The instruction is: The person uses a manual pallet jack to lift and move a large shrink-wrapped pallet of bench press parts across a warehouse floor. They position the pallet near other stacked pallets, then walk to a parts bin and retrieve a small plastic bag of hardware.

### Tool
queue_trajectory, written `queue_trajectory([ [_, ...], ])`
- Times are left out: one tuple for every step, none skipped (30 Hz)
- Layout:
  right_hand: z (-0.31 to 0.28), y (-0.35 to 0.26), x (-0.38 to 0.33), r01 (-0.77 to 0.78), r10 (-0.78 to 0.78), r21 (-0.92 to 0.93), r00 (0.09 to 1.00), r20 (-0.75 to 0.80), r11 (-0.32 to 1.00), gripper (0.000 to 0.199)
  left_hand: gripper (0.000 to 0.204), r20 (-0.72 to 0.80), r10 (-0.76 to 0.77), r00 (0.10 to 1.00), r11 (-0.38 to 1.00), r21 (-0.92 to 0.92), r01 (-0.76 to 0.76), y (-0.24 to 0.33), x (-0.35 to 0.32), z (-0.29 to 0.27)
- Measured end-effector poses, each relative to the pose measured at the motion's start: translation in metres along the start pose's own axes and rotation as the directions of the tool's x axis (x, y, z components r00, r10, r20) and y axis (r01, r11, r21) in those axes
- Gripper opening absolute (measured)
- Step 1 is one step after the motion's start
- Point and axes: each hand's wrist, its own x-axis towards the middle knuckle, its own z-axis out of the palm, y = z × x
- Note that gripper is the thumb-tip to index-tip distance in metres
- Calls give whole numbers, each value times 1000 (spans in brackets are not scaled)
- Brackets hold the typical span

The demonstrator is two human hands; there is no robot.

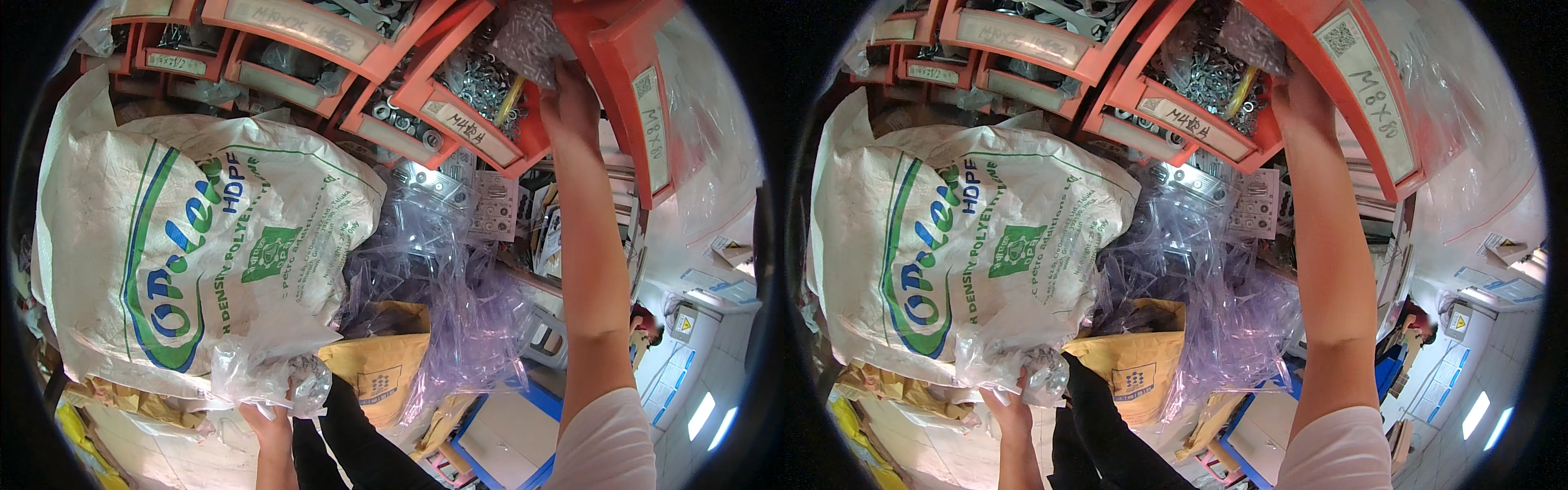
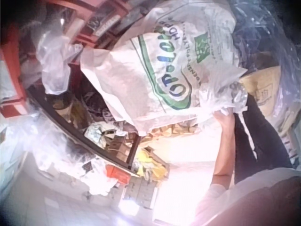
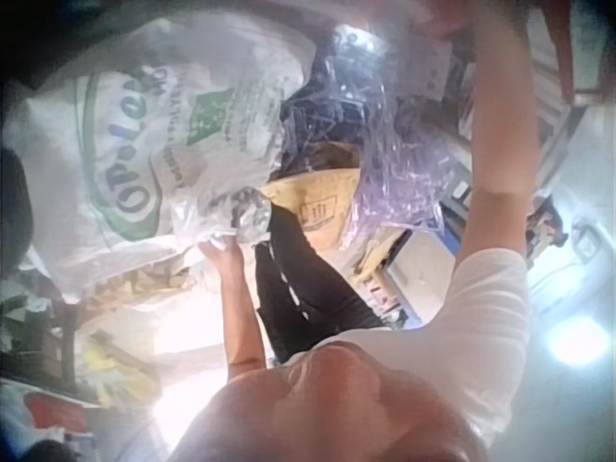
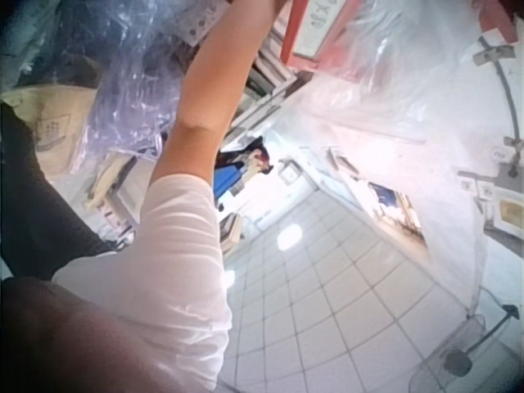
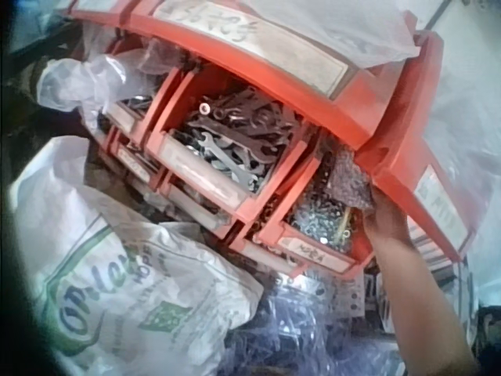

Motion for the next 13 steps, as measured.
queue_trajectory([
  [7,-7,-8,-54,55,15,994,-91,998,37,72,13,5,1000,1000,6,-5,-1,1,-1],
  [12,-13,-14,-82,84,26,992,-99,996,39,73,45,4,999,1000,-25,-3,-2,1,-2],
  [15,-17,-18,-109,113,35,987,-113,993,42,65,8,5,1000,1000,-9,-5,-4,-1,-3],
  [16,-20,-24,-127,133,58,984,-114,990,42,57,-12,0,1000,1000,-30,0,-5,-3,-3],
  [15,-22,-30,-144,153,79,981,-122,986,41,50,-31,-6,1000,999,-52,5,-7,-5,-3],
  [14,-22,-33,-156,164,82,982,-94,984,41,57,-5,-3,1000,1000,-15,3,-9,-4,-5],
  [14,-20,-34,-149,157,66,978,-135,987,41,65,21,0,1000,1000,22,0,-9,-1,-8],
  [14,-17,-34,-137,140,31,980,-139,990,41,65,27,-19,999,1000,21,19,-11,-1,-8],
  [15,-13,-33,-132,127,-14,973,-191,991,41,66,3,-5,1000,999,38,5,-13,-1,-8],
  [17,-9,-30,-84,77,-26,978,-194,996,42,59,-41,-13,999,1000,17,13,-14,-4,-6],
  [22,-5,-26,-44,30,-50,969,-246,998,43,53,-84,-20,996,1000,-2,20,-13,-7,-3],
  [30,1,-21,5,-21,-58,963,-268,998,44,56,-84,-34,996,999,-22,32,-12,-9,-2],
  [32,0,-22,-5,-18,-76,955,-296,997,44,58,-84,-49,995,998,-42,45,-11,-11,0],
])
